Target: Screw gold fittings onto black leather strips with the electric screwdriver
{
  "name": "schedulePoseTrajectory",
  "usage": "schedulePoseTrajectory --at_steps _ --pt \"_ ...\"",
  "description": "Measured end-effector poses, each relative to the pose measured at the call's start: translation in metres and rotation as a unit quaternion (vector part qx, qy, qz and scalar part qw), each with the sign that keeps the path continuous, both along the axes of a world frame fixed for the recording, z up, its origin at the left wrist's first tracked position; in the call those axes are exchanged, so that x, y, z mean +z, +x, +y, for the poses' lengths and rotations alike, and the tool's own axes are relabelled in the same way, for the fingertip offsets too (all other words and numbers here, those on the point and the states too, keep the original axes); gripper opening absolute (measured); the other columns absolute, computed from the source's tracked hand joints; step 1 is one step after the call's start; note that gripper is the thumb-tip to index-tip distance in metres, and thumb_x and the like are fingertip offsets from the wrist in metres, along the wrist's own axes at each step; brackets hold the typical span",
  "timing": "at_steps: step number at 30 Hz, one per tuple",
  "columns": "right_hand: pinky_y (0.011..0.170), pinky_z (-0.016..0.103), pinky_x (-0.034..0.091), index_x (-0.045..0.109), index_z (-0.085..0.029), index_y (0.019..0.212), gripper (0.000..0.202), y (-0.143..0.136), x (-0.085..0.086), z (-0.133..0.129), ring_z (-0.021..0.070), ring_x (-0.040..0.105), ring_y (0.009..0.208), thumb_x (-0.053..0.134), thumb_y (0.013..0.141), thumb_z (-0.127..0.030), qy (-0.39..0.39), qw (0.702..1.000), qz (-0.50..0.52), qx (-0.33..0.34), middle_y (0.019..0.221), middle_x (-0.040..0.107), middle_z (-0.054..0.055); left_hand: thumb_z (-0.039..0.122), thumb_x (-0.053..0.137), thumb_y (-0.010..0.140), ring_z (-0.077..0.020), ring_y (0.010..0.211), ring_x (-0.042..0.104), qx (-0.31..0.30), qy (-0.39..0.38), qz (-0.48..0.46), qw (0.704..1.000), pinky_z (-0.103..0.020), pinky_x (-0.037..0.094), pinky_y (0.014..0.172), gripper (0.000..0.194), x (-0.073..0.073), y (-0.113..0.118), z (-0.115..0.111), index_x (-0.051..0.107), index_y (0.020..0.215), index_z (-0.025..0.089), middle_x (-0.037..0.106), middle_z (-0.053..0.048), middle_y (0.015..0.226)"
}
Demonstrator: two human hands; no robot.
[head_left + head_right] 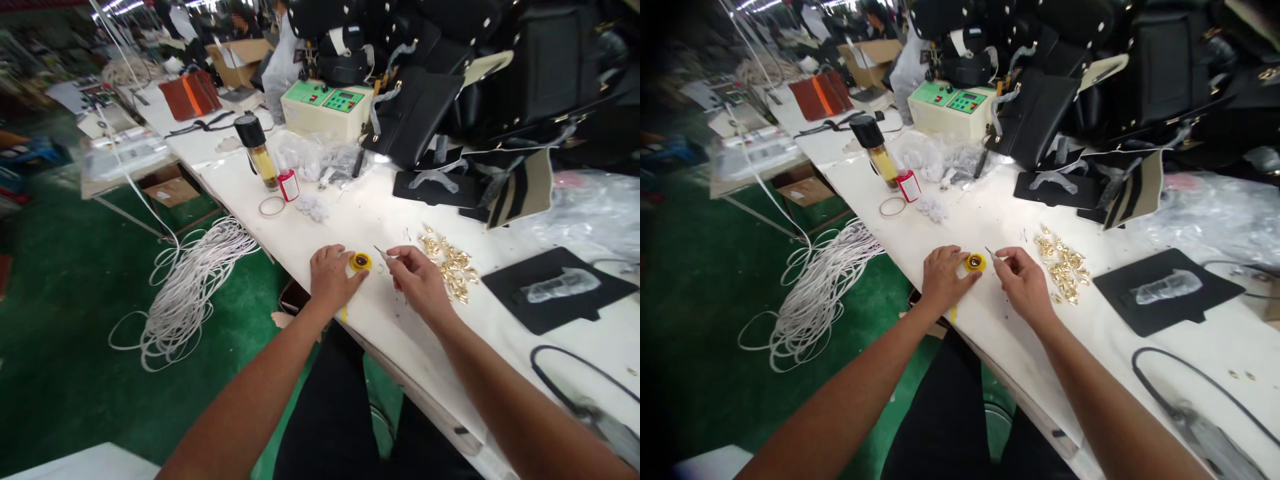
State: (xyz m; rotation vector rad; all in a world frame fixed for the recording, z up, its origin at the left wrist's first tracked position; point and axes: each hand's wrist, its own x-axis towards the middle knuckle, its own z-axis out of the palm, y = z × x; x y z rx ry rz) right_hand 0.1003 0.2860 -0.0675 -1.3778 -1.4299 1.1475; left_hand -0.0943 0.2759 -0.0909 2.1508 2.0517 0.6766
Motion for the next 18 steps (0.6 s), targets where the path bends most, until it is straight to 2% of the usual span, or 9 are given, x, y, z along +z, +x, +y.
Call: schedulePoseTrajectory --at_steps 2,5,8,11,18 --pt "0.056 0.027 0.043 0.069 -0.023 0.109 0.035 0.012 -0.005 -0.022 0.0136 0.054 0.057 0.068 0.093 -0.054 -0.037 0.999 0.005 0.005 0.066 0.056 -0.005 0.053 0.078 0.087 -0.0327 0.131 0.056 -0.01 -0.007 0.004 1.0 -0.054 0.042 0.115 0.042 0.001 -0.001 0.002 0.073 0.121 0.028 0.067 -0.007 0.138" --pt "0.059 0.028 0.043 0.072 -0.023 0.113 0.035 0.017 -0.008 -0.035 0.0139 0.055 0.062 0.064 0.095 -0.052 -0.036 0.999 -0.025 0.007 0.074 0.063 -0.003 0.05 0.078 0.086 -0.0324 0.131 0.056 -0.03 -0.025 0.01 0.999 -0.054 0.041 0.116 0.041 0.004 -0.001 0.006 0.073 0.12 0.027 0.067 -0.007 0.137" --pt "0.06 0.029 0.042 0.074 -0.023 0.113 0.034 0.017 -0.006 -0.034 0.0137 0.055 0.062 0.061 0.097 -0.049 -0.017 0.999 -0.051 0.004 0.083 0.069 0.0 0.046 0.082 0.082 -0.032 0.129 0.058 -0.062 -0.057 0.008 0.996 -0.052 0.042 0.115 0.038 0.009 0.0 0.006 0.074 0.114 0.027 0.069 -0.007 0.132" --pt "0.062 0.03 0.043 0.076 -0.021 0.108 0.032 0.018 -0.006 -0.032 0.0143 0.056 0.062 0.06 0.098 -0.046 0.008 0.997 -0.074 0.022 0.079 0.07 0.001 0.044 0.085 0.08 -0.0307 0.129 0.059 -0.091 -0.067 -0.005 0.994 -0.051 0.042 0.117 0.039 0.01 0.002 -0.001 0.074 0.113 0.026 0.07 -0.007 0.132" --pt "0.072 0.032 0.05 0.077 -0.023 0.104 0.022 0.02 -0.016 -0.028 0.0177 0.065 0.075 0.061 0.097 -0.037 0.117 0.985 -0.121 0.047 0.092 0.077 0.004 0.042 0.086 0.082 -0.028 0.133 0.058 -0.079 -0.043 -0.03 0.995 -0.051 0.035 0.124 0.043 0.003 0.007 -0.015 0.071 0.118 0.025 0.068 -0.008 0.137"
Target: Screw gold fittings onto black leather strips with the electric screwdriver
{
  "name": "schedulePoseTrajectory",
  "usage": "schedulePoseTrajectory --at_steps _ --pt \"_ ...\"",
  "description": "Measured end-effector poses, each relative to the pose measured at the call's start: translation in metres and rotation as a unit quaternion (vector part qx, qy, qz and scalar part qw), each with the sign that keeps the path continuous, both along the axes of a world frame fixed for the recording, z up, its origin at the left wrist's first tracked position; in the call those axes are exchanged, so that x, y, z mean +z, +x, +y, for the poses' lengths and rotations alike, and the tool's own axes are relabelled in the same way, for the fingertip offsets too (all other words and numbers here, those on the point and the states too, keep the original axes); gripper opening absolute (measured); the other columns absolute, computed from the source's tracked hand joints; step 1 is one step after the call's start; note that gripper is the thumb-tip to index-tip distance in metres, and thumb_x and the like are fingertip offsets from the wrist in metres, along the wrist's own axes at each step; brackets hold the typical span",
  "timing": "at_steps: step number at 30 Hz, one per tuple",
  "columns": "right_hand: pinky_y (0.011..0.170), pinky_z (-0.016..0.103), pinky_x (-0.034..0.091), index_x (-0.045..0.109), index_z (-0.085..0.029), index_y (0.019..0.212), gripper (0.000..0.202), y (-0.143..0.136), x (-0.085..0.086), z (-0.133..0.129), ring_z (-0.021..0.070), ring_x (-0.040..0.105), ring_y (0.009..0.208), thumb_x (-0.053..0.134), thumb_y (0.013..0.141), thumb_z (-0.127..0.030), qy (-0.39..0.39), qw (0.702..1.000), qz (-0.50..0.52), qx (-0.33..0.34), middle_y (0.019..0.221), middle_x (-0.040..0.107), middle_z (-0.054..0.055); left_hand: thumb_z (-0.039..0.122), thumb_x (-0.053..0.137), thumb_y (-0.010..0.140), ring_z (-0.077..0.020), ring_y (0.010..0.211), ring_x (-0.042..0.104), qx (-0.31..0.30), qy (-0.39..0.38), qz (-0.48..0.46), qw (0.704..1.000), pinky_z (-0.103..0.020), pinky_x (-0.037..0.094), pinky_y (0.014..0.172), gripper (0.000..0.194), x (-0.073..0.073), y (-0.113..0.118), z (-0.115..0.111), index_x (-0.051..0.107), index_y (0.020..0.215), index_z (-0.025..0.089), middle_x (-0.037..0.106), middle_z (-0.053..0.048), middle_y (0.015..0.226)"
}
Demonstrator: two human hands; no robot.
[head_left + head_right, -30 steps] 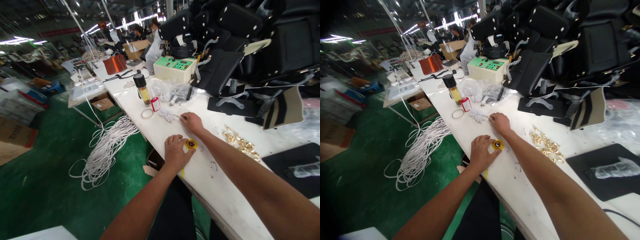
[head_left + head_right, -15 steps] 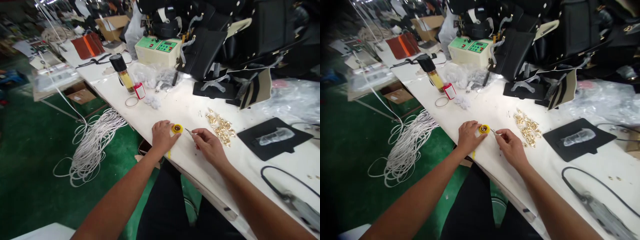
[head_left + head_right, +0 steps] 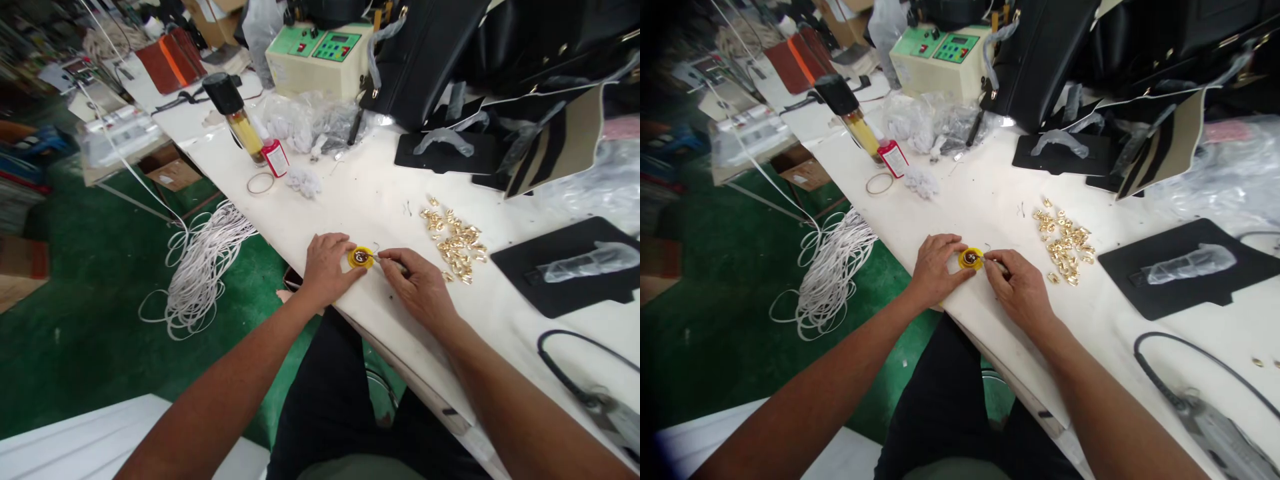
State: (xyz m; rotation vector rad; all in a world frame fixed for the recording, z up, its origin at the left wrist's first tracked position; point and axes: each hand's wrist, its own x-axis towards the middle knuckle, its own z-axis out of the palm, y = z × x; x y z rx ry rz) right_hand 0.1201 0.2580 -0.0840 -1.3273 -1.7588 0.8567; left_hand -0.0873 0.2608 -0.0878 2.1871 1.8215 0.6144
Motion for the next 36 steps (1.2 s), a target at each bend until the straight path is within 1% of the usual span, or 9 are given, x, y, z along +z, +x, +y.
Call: schedulePoseTrajectory --at_steps 3,6,11,16,18,22,28,32,36 --pt "0.074 0.033 0.051 0.076 -0.024 0.105 0.02 -0.0038 -0.0039 0.0028 0.0191 0.067 0.079 0.061 0.098 -0.036 0.034 0.999 -0.022 0.01 0.094 0.076 0.004 0.042 0.085 0.083 -0.0279 0.134 0.057 0.0 0.0 -0.003 1.0 -0.052 0.032 0.126 0.042 -0.0005 -0.0001 -0.0007 0.07 0.119 0.026 0.068 -0.007 0.137" --pt "0.074 0.033 0.051 0.074 -0.025 0.106 0.019 -0.0069 -0.0055 0.0032 0.0198 0.068 0.081 0.059 0.099 -0.035 0.046 0.997 -0.052 0.011 0.092 0.075 0.005 0.043 0.084 0.084 -0.0273 0.134 0.056 -0.007 0.003 -0.004 1.0 -0.05 0.032 0.126 0.041 -0.0009 -0.001 -0.0009 0.07 0.119 0.026 0.067 -0.006 0.138" --pt "0.076 0.033 0.052 0.075 -0.025 0.103 0.018 -0.0078 -0.0038 0.0027 0.0193 0.069 0.081 0.059 0.099 -0.033 0.032 0.998 -0.044 0.023 0.095 0.077 0.004 0.046 0.081 0.087 -0.0274 0.134 0.056 -0.016 0.006 -0.002 1.0 -0.05 0.031 0.127 0.041 -0.0017 -0.0018 -0.0016 0.069 0.12 0.025 0.067 -0.007 0.139" --pt "0.078 0.033 0.051 0.075 -0.024 0.105 0.018 -0.0095 -0.0032 0.0044 0.0195 0.069 0.084 0.06 0.099 -0.032 0.034 0.999 -0.036 0.008 0.097 0.077 0.004 0.045 0.082 0.086 -0.0276 0.135 0.055 -0.017 0.003 -0.007 1.0 -0.051 0.03 0.127 0.043 -0.0003 -0.0011 -0.0019 0.069 0.121 0.024 0.066 -0.007 0.139" --pt "0.077 0.033 0.051 0.076 -0.025 0.105 0.018 -0.0099 -0.004 0.0046 0.0199 0.07 0.085 0.06 0.099 -0.032 0.032 0.999 -0.039 0.013 0.097 0.077 0.005 0.044 0.083 0.085 -0.0277 0.135 0.055 -0.013 -0.001 -0.007 1.0 -0.052 0.029 0.128 0.042 0.0005 -0.0006 -0.0017 0.069 0.12 0.024 0.066 -0.007 0.139" --pt "0.075 0.033 0.051 0.076 -0.026 0.102 0.017 -0.0093 -0.0044 0.0043 0.0186 0.068 0.08 0.06 0.099 -0.032 0.017 0.999 -0.032 0.034 0.094 0.077 0.003 0.044 0.082 0.086 -0.0284 0.136 0.055 -0.008 -0.009 -0.001 1.0 -0.053 0.028 0.129 0.04 0.0013 -0.0001 -0.0014 0.069 0.119 0.027 0.066 -0.006 0.139" --pt "0.075 0.033 0.051 0.077 -0.025 0.104 0.019 -0.0093 -0.0039 0.0047 0.0185 0.067 0.079 0.06 0.099 -0.033 0.024 0.999 -0.037 0.023 0.092 0.076 0.004 0.045 0.081 0.086 -0.0274 0.136 0.055 -0.012 0.002 -0.004 1.0 -0.052 0.028 0.129 0.041 -0.0014 -0.0002 -0.0016 0.069 0.12 0.026 0.067 -0.006 0.139" --pt "0.073 0.032 0.051 0.077 -0.026 0.096 0.019 -0.0086 -0.0032 0.0052 0.0182 0.067 0.075 0.059 0.098 -0.033 0.009 0.999 -0.024 0.032 0.09 0.077 0.003 0.047 0.08 0.087 -0.0278 0.136 0.055 -0.01 0.003 0.001 1.0 -0.053 0.027 0.129 0.04 -0.0037 -0.0007 -0.0015 0.069 0.12 0.027 0.066 -0.006 0.139" --pt "0.07 0.031 0.051 0.077 -0.024 0.101 0.018 -0.0081 0.0004 0.006 0.0168 0.065 0.072 0.063 0.095 -0.033 -0.004 1.0 -0.001 0.001 0.089 0.077 0.002 0.047 0.079 0.088 -0.0277 0.136 0.055 -0.013 0.009 -0.001 1.0 -0.053 0.026 0.129 0.041 -0.004 -0.0012 -0.002 0.068 0.122 0.026 0.066 -0.007 0.14"
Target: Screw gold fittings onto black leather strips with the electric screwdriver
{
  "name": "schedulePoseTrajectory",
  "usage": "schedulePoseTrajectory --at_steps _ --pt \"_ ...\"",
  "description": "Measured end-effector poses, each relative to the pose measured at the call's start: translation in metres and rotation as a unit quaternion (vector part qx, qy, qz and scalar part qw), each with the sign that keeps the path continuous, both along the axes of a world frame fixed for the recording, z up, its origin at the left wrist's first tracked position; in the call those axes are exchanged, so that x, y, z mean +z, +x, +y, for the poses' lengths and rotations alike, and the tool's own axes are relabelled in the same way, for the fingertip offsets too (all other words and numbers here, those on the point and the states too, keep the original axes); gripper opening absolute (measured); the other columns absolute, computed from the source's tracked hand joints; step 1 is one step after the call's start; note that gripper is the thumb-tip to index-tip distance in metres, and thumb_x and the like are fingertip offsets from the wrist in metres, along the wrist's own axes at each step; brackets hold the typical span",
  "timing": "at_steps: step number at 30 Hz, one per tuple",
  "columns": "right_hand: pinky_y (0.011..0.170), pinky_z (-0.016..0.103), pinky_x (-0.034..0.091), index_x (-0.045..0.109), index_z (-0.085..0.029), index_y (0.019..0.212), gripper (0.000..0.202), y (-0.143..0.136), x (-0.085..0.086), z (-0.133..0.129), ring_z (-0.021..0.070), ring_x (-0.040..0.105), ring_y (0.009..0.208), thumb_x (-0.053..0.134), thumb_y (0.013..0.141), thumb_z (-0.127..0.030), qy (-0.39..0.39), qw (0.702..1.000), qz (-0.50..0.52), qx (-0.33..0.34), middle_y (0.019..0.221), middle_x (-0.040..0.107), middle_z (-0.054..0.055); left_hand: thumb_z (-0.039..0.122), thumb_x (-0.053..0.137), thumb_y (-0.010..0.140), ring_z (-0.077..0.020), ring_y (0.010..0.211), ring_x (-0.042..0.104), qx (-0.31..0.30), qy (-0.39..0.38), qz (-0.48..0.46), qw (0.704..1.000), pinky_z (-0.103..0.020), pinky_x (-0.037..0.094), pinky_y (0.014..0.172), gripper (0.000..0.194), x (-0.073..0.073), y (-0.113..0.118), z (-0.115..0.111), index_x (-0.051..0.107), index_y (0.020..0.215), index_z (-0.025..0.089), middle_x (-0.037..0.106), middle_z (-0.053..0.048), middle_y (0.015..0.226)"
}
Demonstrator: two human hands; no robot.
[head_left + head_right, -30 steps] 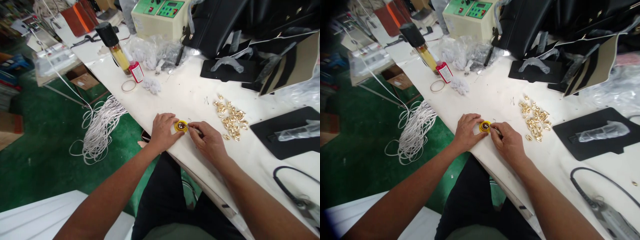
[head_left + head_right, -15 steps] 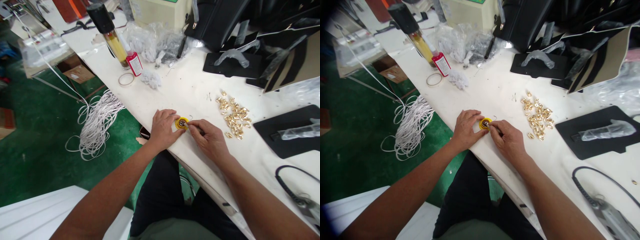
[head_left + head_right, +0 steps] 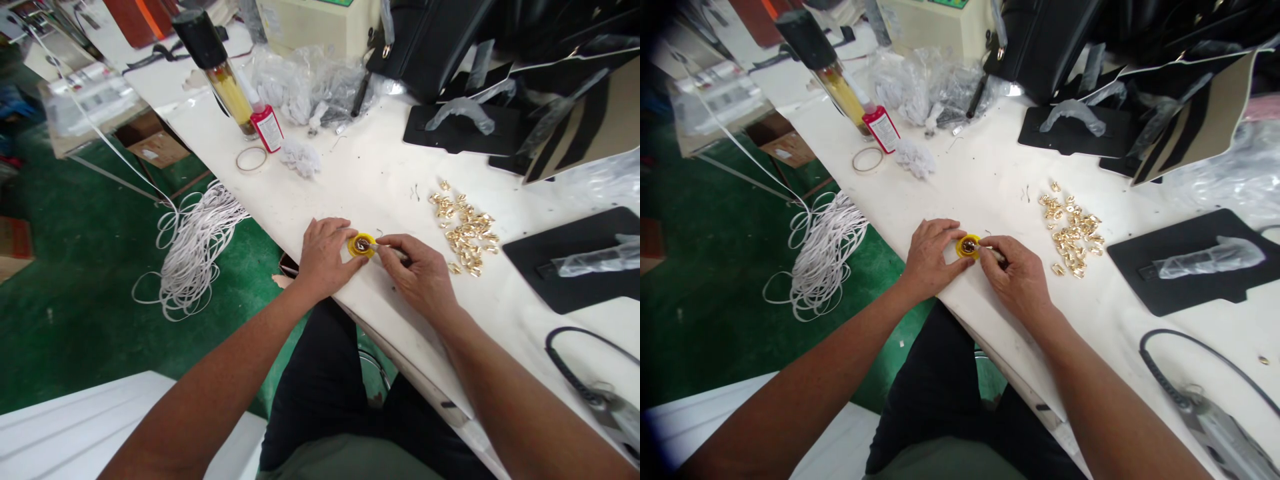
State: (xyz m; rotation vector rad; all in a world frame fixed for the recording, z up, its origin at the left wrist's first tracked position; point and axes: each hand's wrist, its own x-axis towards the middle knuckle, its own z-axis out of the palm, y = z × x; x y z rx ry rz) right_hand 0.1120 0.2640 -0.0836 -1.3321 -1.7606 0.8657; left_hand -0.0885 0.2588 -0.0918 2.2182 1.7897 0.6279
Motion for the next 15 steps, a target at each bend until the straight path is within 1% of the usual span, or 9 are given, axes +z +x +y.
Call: schedulePoseTrajectory --at_steps 3,6,10,12,15 --pt "0.062 0.029 0.048 0.077 -0.023 0.097 0.018 0.0003 0.0037 0.0004 0.0142 0.059 0.062 0.065 0.093 -0.036 -0.031 0.999 0.024 -0.019 0.081 0.074 0.001 0.046 0.08 0.088 -0.0272 0.135 0.056 0.002 0.005 -0.001 1.0 -0.052 0.026 0.129 0.041 0.0008 0.0004 -0.0009 0.068 0.121 0.026 0.067 -0.006 0.139" --pt "0.056 0.027 0.044 0.077 -0.022 0.094 0.021 0.0014 0.0059 0.001 0.0129 0.055 0.059 0.067 0.092 -0.041 -0.062 0.996 0.05 -0.026 0.078 0.072 0.001 0.046 0.079 0.089 -0.0274 0.135 0.056 0.003 0.002 -0.002 1.0 -0.052 0.026 0.129 0.038 0.0015 0.0014 -0.0015 0.069 0.121 0.028 0.067 -0.005 0.139" --pt "0.057 0.027 0.047 0.077 -0.022 0.103 0.027 0.0032 0.0045 0.0026 0.0147 0.06 0.064 0.073 0.088 -0.044 -0.083 0.993 0.078 -0.016 0.082 0.074 0.003 0.045 0.081 0.087 -0.0274 0.134 0.056 0.009 -0.001 -0.009 1.0 -0.053 0.025 0.129 0.038 0.0015 0.0022 -0.0012 0.069 0.119 0.028 0.068 -0.004 0.138" --pt "0.06 0.029 0.05 0.077 -0.022 0.105 0.026 0.0041 0.0031 0.0037 0.0162 0.063 0.066 0.073 0.089 -0.043 -0.066 0.996 0.062 -0.017 0.085 0.075 0.004 0.043 0.082 0.086 -0.027 0.134 0.057 0.012 0.0 -0.015 1.0 -0.052 0.025 0.13 0.038 0.0016 0.0025 -0.0008 0.069 0.117 0.028 0.068 -0.004 0.137" --pt "0.065 0.031 0.052 0.077 -0.024 0.106 0.021 0.0055 0.0028 0.0043 0.0173 0.066 0.071 0.069 0.093 -0.039 0.01 1.0 0.003 -0.006 0.093 0.076 0.005 0.042 0.083 0.085 -0.0265 0.133 0.057 0.013 0.0 -0.025 1.0 -0.052 0.026 0.13 0.037 0.0026 0.0032 -0.0005 0.069 0.115 0.027 0.069 -0.004 0.136"
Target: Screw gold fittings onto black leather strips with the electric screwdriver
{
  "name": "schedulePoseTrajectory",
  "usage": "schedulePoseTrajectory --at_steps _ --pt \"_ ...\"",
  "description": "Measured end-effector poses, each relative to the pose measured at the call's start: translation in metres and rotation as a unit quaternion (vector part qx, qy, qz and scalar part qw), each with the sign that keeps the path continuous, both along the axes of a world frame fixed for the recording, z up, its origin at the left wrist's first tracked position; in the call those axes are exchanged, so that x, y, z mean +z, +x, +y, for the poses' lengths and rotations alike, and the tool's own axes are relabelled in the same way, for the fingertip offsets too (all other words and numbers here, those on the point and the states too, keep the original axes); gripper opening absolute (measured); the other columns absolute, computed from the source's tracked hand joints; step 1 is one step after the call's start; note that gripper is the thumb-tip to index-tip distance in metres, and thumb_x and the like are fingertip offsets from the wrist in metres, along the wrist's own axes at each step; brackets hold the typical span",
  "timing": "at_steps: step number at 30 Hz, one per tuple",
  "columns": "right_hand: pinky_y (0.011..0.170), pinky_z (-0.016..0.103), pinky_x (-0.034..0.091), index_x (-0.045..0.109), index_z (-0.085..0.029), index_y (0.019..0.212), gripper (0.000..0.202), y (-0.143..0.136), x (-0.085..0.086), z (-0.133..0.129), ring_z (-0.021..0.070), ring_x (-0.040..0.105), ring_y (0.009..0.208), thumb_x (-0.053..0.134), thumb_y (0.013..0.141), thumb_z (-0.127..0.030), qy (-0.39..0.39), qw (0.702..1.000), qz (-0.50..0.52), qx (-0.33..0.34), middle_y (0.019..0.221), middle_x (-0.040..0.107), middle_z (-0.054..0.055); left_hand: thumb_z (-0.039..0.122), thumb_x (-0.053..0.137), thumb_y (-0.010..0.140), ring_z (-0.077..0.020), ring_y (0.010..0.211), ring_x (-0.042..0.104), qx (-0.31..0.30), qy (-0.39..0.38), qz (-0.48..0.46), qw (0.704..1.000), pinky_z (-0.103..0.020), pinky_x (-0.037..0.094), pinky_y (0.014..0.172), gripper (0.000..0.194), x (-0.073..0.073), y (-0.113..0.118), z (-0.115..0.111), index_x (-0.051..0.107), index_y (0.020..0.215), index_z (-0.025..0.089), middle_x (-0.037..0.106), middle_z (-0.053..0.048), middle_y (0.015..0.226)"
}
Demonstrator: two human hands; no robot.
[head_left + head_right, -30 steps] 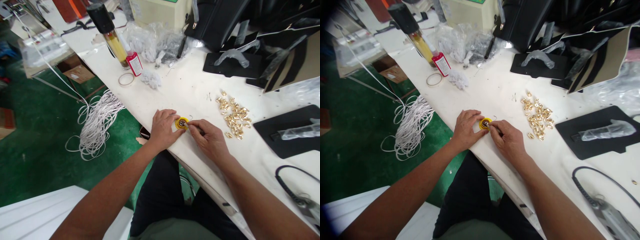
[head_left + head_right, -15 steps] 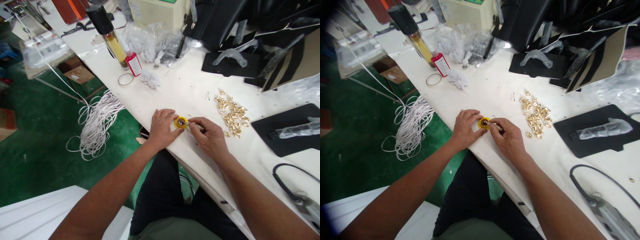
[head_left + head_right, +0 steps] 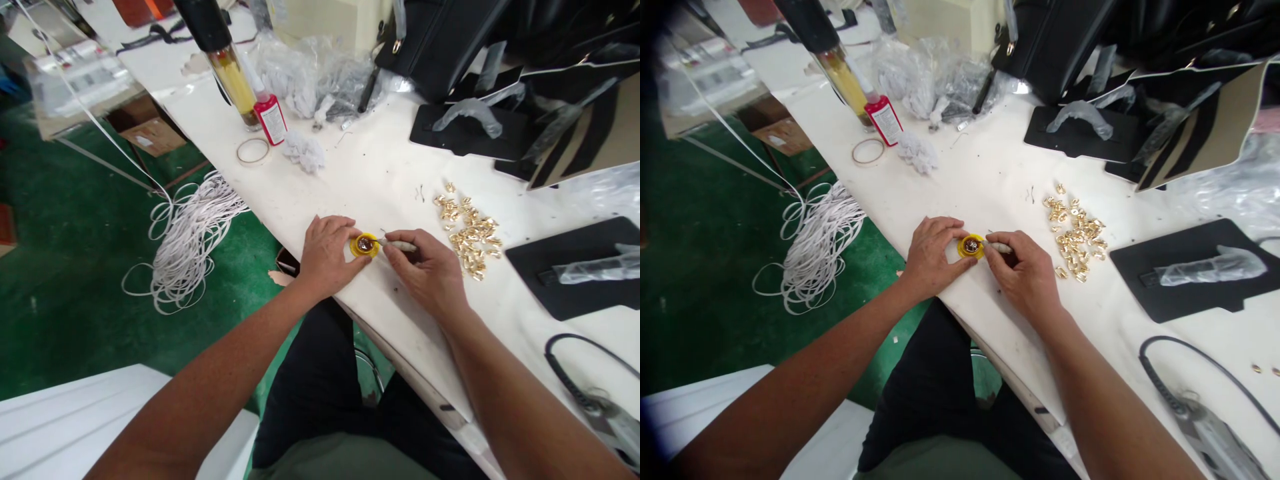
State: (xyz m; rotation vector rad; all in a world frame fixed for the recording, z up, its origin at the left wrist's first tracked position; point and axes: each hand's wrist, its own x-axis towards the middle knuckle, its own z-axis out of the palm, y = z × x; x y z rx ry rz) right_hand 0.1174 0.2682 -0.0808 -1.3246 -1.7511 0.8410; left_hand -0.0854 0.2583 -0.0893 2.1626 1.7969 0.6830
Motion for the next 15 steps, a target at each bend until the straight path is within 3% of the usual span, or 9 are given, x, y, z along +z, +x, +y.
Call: schedulePoseTrajectory --at_steps 5,10,15 --pt "0.062 0.029 0.048 0.074 -0.025 0.104 0.015 0.0 0.008 -0.003 0.0157 0.062 0.068 0.063 0.097 -0.034 0.078 0.992 -0.088 0.043 0.089 0.071 0.004 0.041 0.083 0.084 -0.0273 0.134 0.056 0.005 -0.005 -0.004 1.0 -0.052 0.025 0.131 0.035 0.002 0.001 -0.001 0.07 0.113 0.027 0.068 -0.004 0.137" --pt "0.055 0.028 0.044 0.073 -0.025 0.096 0.011 -0.001 0.018 -0.005 0.0141 0.059 0.059 0.065 0.093 -0.032 0.03 0.996 -0.085 0.027 0.08 0.071 0.001 0.042 0.08 0.086 -0.0282 0.136 0.055 -0.011 -0.016 -0.002 1.0 -0.054 0.023 0.131 0.033 0.002 0.0 0.0 0.071 0.115 0.029 0.068 -0.003 0.137" --pt "0.05 0.027 0.04 0.075 -0.024 0.093 0.014 0.001 0.017 -0.002 0.0132 0.053 0.051 0.068 0.09 -0.035 -0.036 0.998 -0.043 -0.018 0.065 0.064 -0.002 0.038 0.082 0.085 -0.0289 0.139 0.053 -0.031 -0.041 -0.014 0.999 -0.057 0.02 0.131 0.036 0.005 -0.003 0.001 0.071 0.118 0.029 0.067 -0.003 0.14"
